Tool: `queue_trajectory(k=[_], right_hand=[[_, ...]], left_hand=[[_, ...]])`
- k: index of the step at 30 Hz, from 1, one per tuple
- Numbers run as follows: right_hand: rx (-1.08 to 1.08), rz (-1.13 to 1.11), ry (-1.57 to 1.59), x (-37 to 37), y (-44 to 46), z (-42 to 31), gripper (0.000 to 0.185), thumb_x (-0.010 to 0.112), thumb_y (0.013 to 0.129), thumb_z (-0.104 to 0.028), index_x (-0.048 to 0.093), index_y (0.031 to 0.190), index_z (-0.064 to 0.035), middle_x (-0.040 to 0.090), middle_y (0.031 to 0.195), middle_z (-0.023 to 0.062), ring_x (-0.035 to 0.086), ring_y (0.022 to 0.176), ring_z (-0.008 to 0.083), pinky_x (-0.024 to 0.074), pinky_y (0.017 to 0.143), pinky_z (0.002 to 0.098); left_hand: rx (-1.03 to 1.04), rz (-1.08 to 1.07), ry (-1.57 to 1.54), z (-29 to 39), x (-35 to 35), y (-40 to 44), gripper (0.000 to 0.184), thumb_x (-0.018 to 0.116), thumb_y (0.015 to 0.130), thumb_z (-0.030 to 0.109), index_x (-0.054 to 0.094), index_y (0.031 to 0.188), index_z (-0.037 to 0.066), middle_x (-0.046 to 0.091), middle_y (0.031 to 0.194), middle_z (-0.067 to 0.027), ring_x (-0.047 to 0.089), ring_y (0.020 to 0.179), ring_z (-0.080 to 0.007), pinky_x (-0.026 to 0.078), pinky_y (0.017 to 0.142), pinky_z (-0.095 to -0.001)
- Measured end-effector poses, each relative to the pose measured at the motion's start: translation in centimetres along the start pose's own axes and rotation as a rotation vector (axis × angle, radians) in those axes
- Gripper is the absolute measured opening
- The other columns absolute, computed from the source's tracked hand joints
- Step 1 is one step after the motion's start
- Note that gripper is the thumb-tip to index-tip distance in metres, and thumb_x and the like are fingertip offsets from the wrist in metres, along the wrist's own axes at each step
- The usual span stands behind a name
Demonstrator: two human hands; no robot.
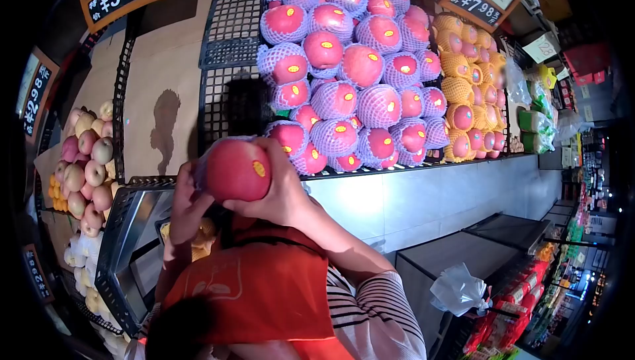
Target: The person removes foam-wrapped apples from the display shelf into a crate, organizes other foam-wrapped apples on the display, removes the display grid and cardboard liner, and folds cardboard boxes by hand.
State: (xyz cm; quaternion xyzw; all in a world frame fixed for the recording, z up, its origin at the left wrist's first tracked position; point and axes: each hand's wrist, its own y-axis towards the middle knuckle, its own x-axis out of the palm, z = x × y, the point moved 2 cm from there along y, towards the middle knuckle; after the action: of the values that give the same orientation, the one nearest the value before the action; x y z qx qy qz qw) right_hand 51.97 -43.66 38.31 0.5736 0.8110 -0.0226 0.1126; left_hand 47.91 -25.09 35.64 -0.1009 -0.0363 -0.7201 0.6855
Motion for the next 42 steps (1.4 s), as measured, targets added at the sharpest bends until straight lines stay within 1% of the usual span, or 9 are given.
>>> queue_trajectory(k=[2, 5, 10, 14, 18, 24, 28, 35, 42], right_hand=[[-0.023, -0.039, 0.006, -0.2, -0.1, -0.4, 0.088, 0.086, 0.051, -0.027, 0.037, 0.119, 0.0007, 0.049, 0.109, 0.0164, 0.052, 0.102, 0.0266, 0.042, 0.089, 0.035], [-0.065, -0.157, -0.037, 0.5, -0.4, -0.7, 0.09, 0.086, 0.051, -0.027, 0.036, 0.121, -0.0013, 0.046, 0.113, 0.0138, 0.048, 0.107, 0.024, 0.039, 0.092, 0.0342], [-0.029, -0.266, -0.035, 2.2, -1.0, -0.5, 0.086, 0.085, 0.051, -0.028, 0.038, 0.117, 0.0006, 0.044, 0.109, 0.0159, 0.047, 0.105, 0.0286, 0.0381, 0.092, 0.0358], [0.025, -0.216, 0.013, 2.3, -1.1, -0.7, 0.082, 0.084, 0.053, -0.028, 0.039, 0.115, 0.0014, 0.045, 0.107, 0.0174, 0.049, 0.101, 0.0293, 0.0398, 0.09, 0.0355], [0.05, -0.156, -0.033, 2.3, -0.8, -0.5, 0.081, 0.085, 0.054, -0.028, 0.039, 0.115, 0.0017, 0.047, 0.106, 0.0172, 0.05, 0.1, 0.0284, 0.0414, 0.088, 0.035], [0.026, -0.028, -0.046, 2.4, -0.6, -0.2, 0.082, 0.084, 0.052, -0.026, 0.038, 0.115, 0.0016, 0.046, 0.106, 0.018, 0.05, 0.099, 0.03, 0.0415, 0.087, 0.0359], [-0.106, 0.148, -0.225, 2.1, -0.3, 0.6, 0.082, 0.083, 0.052, -0.023, 0.036, 0.114, 0.0027, 0.044, 0.105, 0.0192, 0.05, 0.095, 0.0328, 0.0422, 0.083, 0.0379], [-0.056, 0.084, -0.15, 1.1, -1.3, 2.3, 0.087, 0.082, 0.053, -0.02, 0.03, 0.117, 0.0049, 0.043, 0.104, 0.022, 0.05, 0.095, 0.0356, 0.0433, 0.079, 0.0389], [-0.23, 0.569, -0.086, -2.4, -1.7, 1.9, 0.097, 0.085, 0.047, -0.017, 0.026, 0.122, -0.0017, 0.038, 0.119, 0.0164, 0.041, 0.112, 0.0274, 0.0329, 0.096, 0.0394]], left_hand=[[0.084, 0.107, 0.119, -0.4, 0.3, 0.2, 0.048, 0.054, 0.079, -0.008, 0.038, 0.123, 0.002, 0.051, 0.112, -0.0094, 0.05, 0.106, -0.0163, 0.038, 0.094, -0.0283], [0.146, 0.124, 0.279, -1.3, -1.5, 1.1, 0.046, 0.054, 0.078, -0.009, 0.042, 0.121, 0.002, 0.05, 0.113, -0.0094, 0.05, 0.107, -0.0164, 0.039, 0.093, -0.0284], [0.085, 0.278, 0.196, -0.1, -1.7, 1.7, 0.033, 0.06, 0.072, -0.01, 0.056, 0.104, -0.004, 0.06, 0.088, -0.0073, 0.059, 0.087, -0.0178, 0.046, 0.081, -0.0274], [0.248, 0.236, 0.611, 0.9, -2.3, 1.3, 0.027, 0.061, 0.067, -0.008, 0.062, 0.094, -0.004, 0.054, 0.084, -0.0113, 0.056, 0.075, -0.022, 0.044, 0.07, -0.0264], [0.482, 0.243, 0.848, 1.9, -1.3, 0.8, 0.034, 0.056, 0.075, -0.003, 0.062, 0.109, 0.001, 0.046, 0.085, -0.01, 0.049, 0.072, -0.0203, 0.042, 0.065, -0.0271], [0.329, 0.18, 0.892, 2.2, -0.6, 0.1, 0.038, 0.055, 0.081, 0.006, 0.056, 0.119, 0.003, 0.04, 0.071, -0.0098, 0.044, 0.064, -0.0239, 0.038, 0.059, -0.0325], [0.554, 0.139, 0.988, 2.2, 0.7, 0.6, 0.038, 0.057, 0.08, 0.009, 0.058, 0.117, 0.005, 0.039, 0.067, -0.0088, 0.043, 0.061, -0.0255, 0.04, 0.061, -0.0353], [0.932, -0.083, 1.064, 3.7, 4.5, 1.6, 0.037, 0.064, 0.072, 0.016, 0.065, 0.108, 0.01, 0.033, 0.066, -0.0016, 0.041, 0.059, -0.0192, 0.043, 0.073, -0.037], [1.021, -0.007, 0.892, 2.7, 6.5, 5.3, 0.044, 0.063, 0.066, 0.005, 0.062, 0.11, 0.008, 0.041, 0.071, -0.0025, 0.048, 0.066, -0.0193, 0.045, 0.081, -0.0414]])
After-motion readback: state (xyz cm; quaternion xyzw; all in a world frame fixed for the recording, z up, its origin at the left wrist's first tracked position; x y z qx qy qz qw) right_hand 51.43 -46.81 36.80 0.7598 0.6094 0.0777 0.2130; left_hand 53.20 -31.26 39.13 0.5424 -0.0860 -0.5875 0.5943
